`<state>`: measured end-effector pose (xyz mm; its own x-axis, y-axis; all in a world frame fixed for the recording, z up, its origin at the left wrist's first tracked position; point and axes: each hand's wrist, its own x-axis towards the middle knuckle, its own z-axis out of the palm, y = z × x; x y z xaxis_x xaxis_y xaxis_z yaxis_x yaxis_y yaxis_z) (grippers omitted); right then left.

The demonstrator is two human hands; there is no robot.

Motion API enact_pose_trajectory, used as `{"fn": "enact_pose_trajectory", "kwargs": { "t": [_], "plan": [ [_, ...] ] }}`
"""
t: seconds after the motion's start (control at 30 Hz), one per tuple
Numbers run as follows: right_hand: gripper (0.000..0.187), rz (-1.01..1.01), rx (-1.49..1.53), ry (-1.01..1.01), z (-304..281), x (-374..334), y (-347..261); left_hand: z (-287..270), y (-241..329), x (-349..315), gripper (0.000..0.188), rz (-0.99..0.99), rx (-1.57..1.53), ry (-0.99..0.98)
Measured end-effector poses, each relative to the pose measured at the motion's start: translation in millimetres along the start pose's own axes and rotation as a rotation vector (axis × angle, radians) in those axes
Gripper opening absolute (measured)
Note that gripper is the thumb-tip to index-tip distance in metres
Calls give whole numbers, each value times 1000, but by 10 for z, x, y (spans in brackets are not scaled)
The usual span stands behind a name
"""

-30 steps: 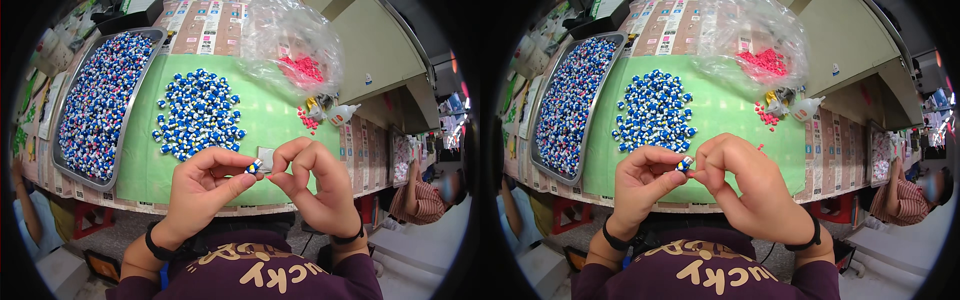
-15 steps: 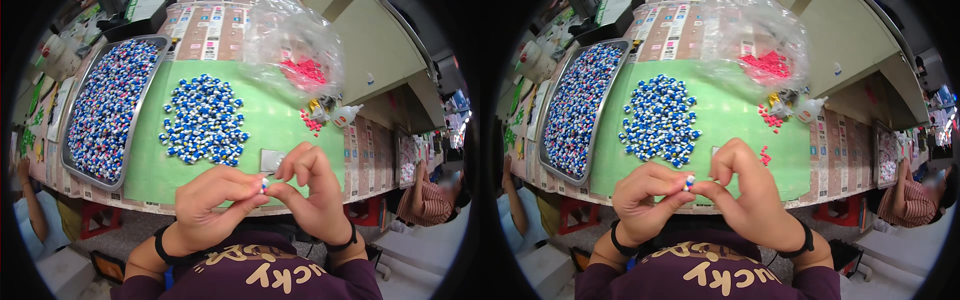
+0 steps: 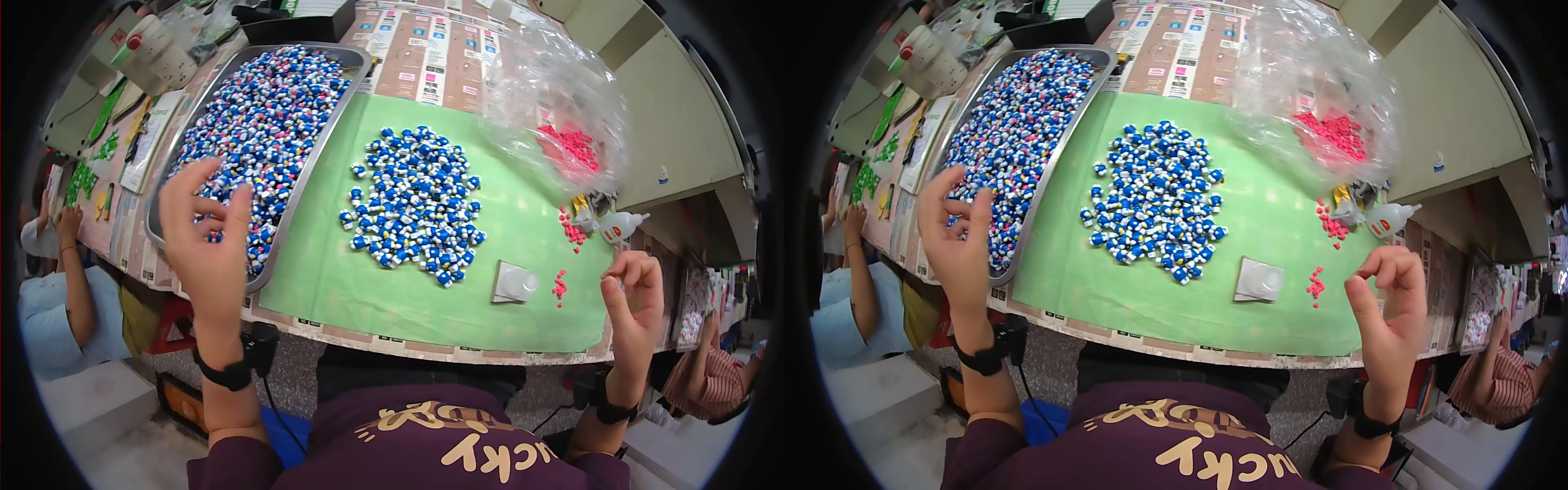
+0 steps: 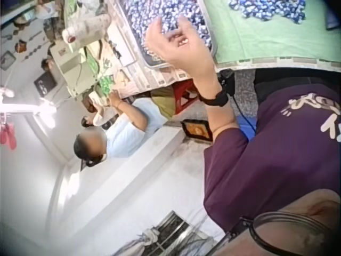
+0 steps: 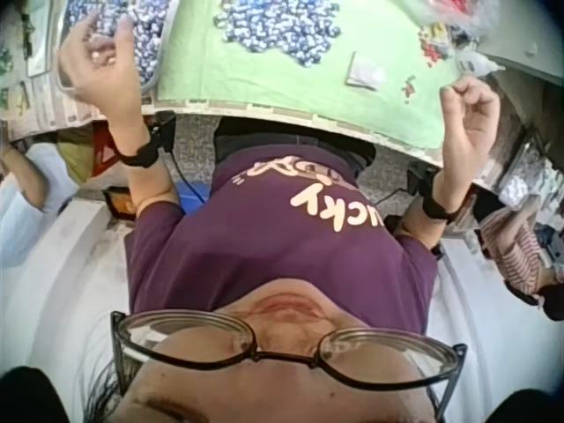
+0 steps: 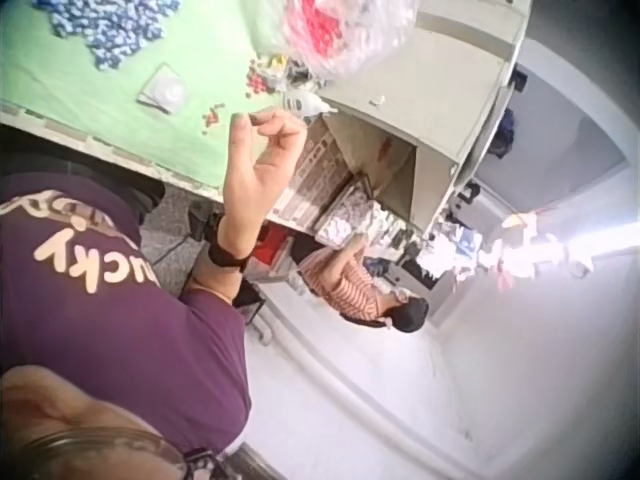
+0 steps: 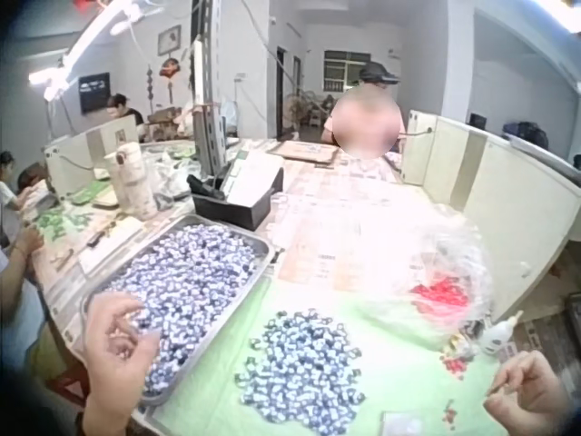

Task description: The person sits at a table and assembles small candy figures by hand. They pick up blue and white cylindrical candy pieces and attach small pink candy pieces to them, placing the finished figures into a metal tray.

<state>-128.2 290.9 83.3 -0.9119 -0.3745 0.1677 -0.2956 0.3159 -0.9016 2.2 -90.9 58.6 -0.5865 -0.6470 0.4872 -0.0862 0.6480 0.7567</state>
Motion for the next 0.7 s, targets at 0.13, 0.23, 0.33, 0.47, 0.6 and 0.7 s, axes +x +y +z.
{"fn": "enact_pose_trajectory", "kwargs": {
  "t": [0.13, 0.23, 0.33, 0.47, 0.6, 0.7],
  "plan": [
    [17, -8, -249, -68, -15, -18, 33, 306, 179, -310, 20, 133, 47, -525],
    [18, -29, -363, -190, -69, -105, 163, 454, 63, -436, 20, 169, 140, -620],
    [17, 20, -374, -236, -75, -231, 319, 486, 88, -473, 20, 110, 111, -635],
    [17, 17, -380, -218, -44, -266, 400, 492, 169, -444, 15, 100, 176, -667],
    [17, -25, -440, -222, 6, -271, 458, 457, 167, -443, 14, 62, 131, -608],
    [18, -99, -518, -254, 18, -277, 467, 419, 208, -461, 10, -53, -108, -528]
  ]
}}
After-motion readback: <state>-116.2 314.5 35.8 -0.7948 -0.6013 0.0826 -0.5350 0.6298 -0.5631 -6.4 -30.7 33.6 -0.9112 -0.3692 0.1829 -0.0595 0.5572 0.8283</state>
